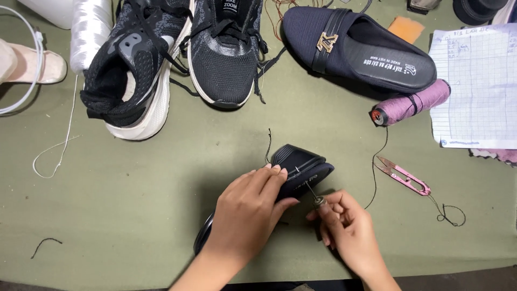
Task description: Hand-stitching the sole of a black shoe using a stitching awl and thread on a repair bench.
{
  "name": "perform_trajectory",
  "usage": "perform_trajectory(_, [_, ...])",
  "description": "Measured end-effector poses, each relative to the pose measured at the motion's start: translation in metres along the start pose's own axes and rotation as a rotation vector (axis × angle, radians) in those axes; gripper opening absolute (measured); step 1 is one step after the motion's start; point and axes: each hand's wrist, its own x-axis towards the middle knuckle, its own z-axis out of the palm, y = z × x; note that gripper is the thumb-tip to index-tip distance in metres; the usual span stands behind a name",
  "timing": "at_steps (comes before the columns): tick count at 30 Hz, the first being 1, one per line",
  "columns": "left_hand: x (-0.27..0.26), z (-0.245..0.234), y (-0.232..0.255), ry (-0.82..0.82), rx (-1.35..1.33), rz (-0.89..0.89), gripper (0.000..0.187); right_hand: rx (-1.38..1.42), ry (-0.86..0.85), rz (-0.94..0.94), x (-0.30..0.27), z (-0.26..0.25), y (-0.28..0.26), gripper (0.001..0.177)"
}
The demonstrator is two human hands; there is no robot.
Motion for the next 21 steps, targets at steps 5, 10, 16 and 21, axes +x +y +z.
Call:
perform_trajectory(5, [0.013, -0.020, -0.020, -0.269, -0.339, -0.106, 0.023, -0.141, 0.060, 0.096, -0.015, -0.003, 0.008, 0.027])
perform_trajectory(10, [0.041, -0.012, -0.046, -0.512, -0.417, -0.073, 0.015, -0.120, 0.082, 0.092, -0.016, 0.000, 0.001, 0.028])
perform_trajectory(16, [0.073, -0.010, -0.043, -0.761, -0.490, -0.120, 0.015, -0.185, 0.087, 0.109, -0.013, 0.000, 0.004, 0.019])
perform_trajectory(21, [0.100, -0.021, -0.036, -1.056, -0.433, -0.342, 0.015, -0.239, 0.079, 0.075, -0.012, 0.000, 0.005, 0.016])
